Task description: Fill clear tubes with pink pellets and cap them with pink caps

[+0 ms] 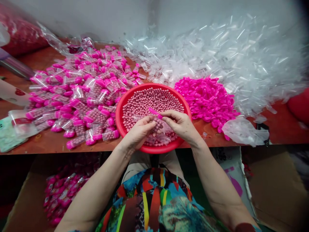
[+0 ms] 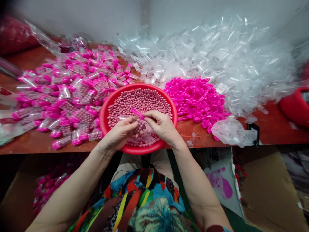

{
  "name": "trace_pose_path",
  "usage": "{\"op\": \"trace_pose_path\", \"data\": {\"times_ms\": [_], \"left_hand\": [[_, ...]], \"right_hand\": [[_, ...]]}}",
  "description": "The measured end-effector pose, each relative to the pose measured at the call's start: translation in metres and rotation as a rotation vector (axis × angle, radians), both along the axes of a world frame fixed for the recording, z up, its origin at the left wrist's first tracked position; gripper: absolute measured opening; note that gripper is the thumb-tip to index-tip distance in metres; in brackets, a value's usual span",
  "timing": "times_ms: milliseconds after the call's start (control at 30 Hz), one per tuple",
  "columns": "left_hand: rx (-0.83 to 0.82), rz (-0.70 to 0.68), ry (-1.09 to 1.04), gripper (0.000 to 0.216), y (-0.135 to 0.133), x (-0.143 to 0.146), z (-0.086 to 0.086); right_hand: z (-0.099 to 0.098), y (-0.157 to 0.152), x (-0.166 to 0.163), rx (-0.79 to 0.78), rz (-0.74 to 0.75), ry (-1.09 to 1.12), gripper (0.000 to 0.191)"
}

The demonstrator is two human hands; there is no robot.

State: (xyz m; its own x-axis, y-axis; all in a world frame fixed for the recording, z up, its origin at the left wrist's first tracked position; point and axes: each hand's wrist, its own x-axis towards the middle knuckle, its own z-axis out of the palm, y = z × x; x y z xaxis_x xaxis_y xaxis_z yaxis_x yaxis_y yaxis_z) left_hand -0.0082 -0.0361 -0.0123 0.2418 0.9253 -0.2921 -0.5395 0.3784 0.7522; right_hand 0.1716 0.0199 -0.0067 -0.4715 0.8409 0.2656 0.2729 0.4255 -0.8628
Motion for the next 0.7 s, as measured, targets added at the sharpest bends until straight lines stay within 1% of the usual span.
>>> {"op": "trace_pose_path", "data": {"times_ms": [100,133,167,233,300,367,500,567,700], "left_hand": [[-0.026,0.003,0.012,0.036,0.000,-0.001,-0.002],[-0.033,0.010,0.019,0.038,0.000,0.000,-0.003],[-0.032,0.018,0.024,0.039,0.000,0.000,-0.003],[-0.012,0.025,0.029,0.038,0.000,0.002,-0.004],[0.009,0.028,0.031,0.035,0.001,0.003,-0.005],[0.005,0.038,0.046,0.034,0.001,0.004,-0.004],[-0.023,0.012,0.086,0.035,0.000,0.003,-0.001],[-0.024,-0.007,0.097,0.037,-0.001,0.002,0.001],[-0.006,-0.001,0.093,0.037,-0.002,0.003,0.001]], "right_hand": [[-0.005,0.004,0.002,0.131,-0.113,-0.025,0.018],[-0.006,0.004,0.001,0.127,-0.154,-0.002,0.017],[-0.006,0.004,0.000,0.088,-0.173,0.032,0.017],[-0.005,0.001,-0.003,-0.045,-0.138,0.101,0.018],[-0.003,-0.003,-0.007,-0.115,-0.080,0.124,0.017],[-0.002,-0.006,-0.011,-0.087,-0.063,0.111,0.015],[-0.003,-0.008,-0.017,0.006,-0.093,0.115,0.014],[-0.003,-0.008,-0.018,0.031,-0.106,0.116,0.014],[-0.002,-0.008,-0.017,0.059,-0.079,0.092,0.014]]}}
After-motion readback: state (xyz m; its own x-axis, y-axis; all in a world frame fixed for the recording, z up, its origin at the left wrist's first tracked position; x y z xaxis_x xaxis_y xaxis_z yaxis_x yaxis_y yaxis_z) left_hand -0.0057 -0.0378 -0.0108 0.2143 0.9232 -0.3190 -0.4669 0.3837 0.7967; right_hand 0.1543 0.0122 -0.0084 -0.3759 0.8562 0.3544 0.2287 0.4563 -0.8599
